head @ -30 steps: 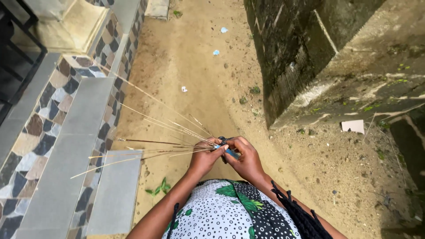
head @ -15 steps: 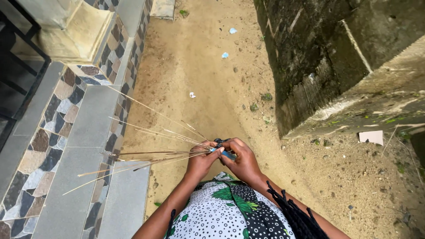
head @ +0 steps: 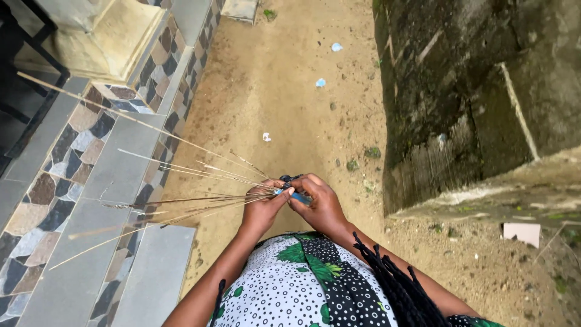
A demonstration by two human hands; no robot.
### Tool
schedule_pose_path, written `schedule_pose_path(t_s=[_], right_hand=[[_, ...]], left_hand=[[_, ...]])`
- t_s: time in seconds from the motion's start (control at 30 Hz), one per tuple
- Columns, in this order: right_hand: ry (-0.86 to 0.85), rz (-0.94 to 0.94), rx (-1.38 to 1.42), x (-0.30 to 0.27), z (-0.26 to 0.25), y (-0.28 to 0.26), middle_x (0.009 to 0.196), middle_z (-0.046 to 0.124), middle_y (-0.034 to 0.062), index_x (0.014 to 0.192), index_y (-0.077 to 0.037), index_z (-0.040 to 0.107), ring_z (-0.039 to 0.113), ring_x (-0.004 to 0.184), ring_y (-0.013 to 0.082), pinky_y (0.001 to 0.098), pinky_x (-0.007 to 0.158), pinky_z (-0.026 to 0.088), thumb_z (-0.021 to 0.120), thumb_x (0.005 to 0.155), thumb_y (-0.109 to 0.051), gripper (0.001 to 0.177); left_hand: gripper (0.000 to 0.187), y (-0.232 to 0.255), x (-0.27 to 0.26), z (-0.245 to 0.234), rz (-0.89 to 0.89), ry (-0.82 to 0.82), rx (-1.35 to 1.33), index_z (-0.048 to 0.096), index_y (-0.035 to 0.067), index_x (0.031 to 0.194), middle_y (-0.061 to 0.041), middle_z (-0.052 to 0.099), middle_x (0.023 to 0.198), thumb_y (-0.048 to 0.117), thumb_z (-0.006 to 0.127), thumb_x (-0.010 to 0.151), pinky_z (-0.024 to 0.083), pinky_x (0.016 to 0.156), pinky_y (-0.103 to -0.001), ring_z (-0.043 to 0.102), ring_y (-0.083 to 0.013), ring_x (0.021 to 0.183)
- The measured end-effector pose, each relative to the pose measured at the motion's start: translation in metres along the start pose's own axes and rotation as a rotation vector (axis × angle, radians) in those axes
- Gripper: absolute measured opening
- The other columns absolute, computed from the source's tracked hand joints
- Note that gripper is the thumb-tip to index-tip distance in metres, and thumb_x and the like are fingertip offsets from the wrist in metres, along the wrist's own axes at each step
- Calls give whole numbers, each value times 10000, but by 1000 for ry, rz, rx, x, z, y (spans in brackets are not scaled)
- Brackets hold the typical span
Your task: Repairing a broom with a piece of blue plastic
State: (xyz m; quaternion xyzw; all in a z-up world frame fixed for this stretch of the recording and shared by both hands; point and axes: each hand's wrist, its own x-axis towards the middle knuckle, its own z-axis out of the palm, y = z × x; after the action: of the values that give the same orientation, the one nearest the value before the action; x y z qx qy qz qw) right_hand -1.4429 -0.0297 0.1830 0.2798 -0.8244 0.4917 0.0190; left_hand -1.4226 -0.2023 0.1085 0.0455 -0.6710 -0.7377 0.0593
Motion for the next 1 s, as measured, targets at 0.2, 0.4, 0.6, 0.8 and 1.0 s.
schedule_pose_path(t_s=[0.2, 0.4, 0.6, 0.8, 1.0], right_hand=[[-2, -69, -15, 47, -36, 44, 1028, 674, 109, 1075, -31, 680, 710, 927, 253, 338, 774, 567, 780, 822, -85, 277], [-14, -40, 8, 78, -56, 82, 1022, 684, 101, 1069, -32, 691, 717, 921, 242, 338, 787, 571, 786, 815, -83, 275], [-6, -1, 50, 114, -62, 108, 1042, 682, 99, 1101, -32, 686, 721, 897, 223, 327, 783, 579, 770, 839, -81, 279], [47, 49, -52, 160, -59, 134, 1026, 675, 104, 1096, -32, 693, 703, 934, 235, 346, 764, 568, 789, 828, -79, 289], [114, 110, -74, 235, -48, 153, 1060, 689, 99, 1076, -39, 695, 700, 954, 243, 345, 776, 575, 784, 835, -80, 260]], left_hand=[[136, 7, 58, 37, -19, 44, 37, 710, 20, 949, -3, 730, 843, 112, 787, 884, 533, 689, -238, 631, -41, 768], [141, -5, 101, 58, 12, 54, 120, 717, 15, 947, -8, 738, 828, 119, 789, 885, 540, 677, -235, 639, -39, 755], [140, -14, 149, 62, -37, 3, 66, 712, 3, 935, -13, 731, 797, 117, 780, 891, 538, 645, -244, 642, -51, 724], [164, -26, 218, 54, -60, -77, 151, 720, 12, 947, -15, 734, 770, 151, 786, 892, 530, 627, -247, 642, -49, 702], [165, -14, 308, 33, -73, -194, 144, 711, 11, 956, -15, 738, 781, 158, 770, 906, 531, 632, -247, 642, -47, 706]])
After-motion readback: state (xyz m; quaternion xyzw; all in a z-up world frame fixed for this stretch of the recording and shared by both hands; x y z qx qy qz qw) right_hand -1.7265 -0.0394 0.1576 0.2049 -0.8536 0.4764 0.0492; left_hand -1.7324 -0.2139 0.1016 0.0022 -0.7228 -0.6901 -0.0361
